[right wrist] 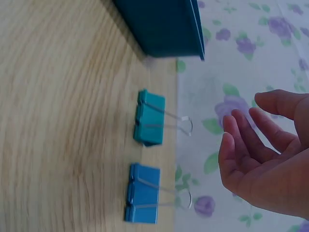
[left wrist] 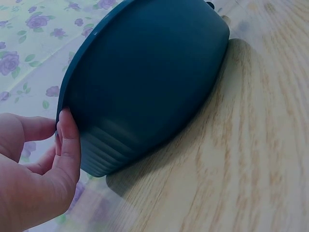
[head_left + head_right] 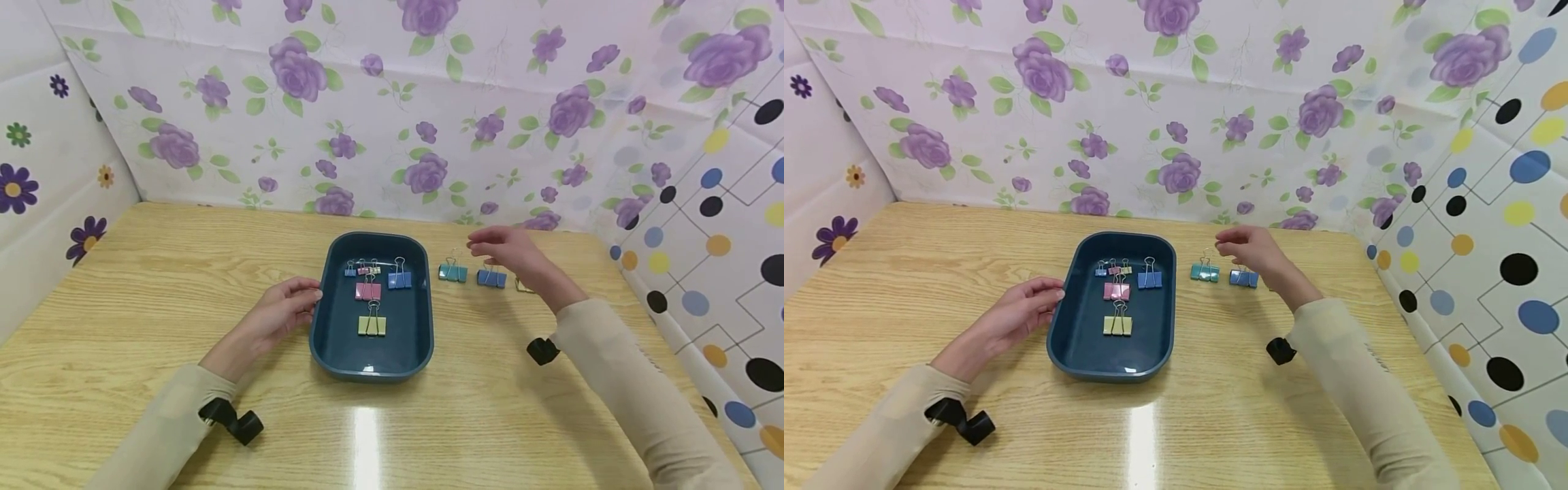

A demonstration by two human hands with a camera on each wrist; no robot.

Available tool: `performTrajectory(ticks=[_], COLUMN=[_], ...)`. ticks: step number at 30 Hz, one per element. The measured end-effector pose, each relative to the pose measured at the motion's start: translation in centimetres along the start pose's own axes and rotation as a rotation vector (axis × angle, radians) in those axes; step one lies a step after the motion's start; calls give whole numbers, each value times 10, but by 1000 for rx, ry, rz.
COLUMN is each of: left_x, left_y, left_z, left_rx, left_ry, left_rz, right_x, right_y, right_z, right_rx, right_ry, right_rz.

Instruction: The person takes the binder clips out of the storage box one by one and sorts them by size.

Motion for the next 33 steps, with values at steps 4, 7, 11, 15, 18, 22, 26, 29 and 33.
performTrajectory(ticks=[4, 7, 11, 15, 18, 22, 26, 29, 33], left_x=[0, 0, 0, -1, -1, -2, -2, -2, -2], left_y=[0, -1, 0, -1, -1, -1, -1, -1, -1], left_z=[0, 1, 2, 4, 4, 3, 3, 2, 2], left_rx=[1, 9, 20, 24, 26, 24, 13, 5, 8], left_ry=[-6, -16, -30, -34, -35, -29, -8, 3, 5], left_rz=[2, 11, 28, 35, 36, 32, 1, -22, -24], right_x=[-5, -6, -9, -13, -18, -25, -30, -35, -37], right_y=[15, 26, 41, 55, 65, 77, 89, 98, 107], right_z=[0, -3, -9, -13, -14, -12, -11, -13, -14], right_rx=[-34, -59, -90, -119, -137, -164, -179, -188, -214], right_ry=[-11, -24, -27, -40, -52, -48, -44, -60, -69], right_rz=[10, 11, -5, -27, -46, -68, -105, -153, -176])
Point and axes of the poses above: each hand's wrist, its own z-axis towards the middle knuckle, its own y-axis out of the palm, x = y × z, the point moved 1 cm from there along z, towards the middle knuckle, and after that the axes turned 7 degrees about z, right-handed, at the moved point
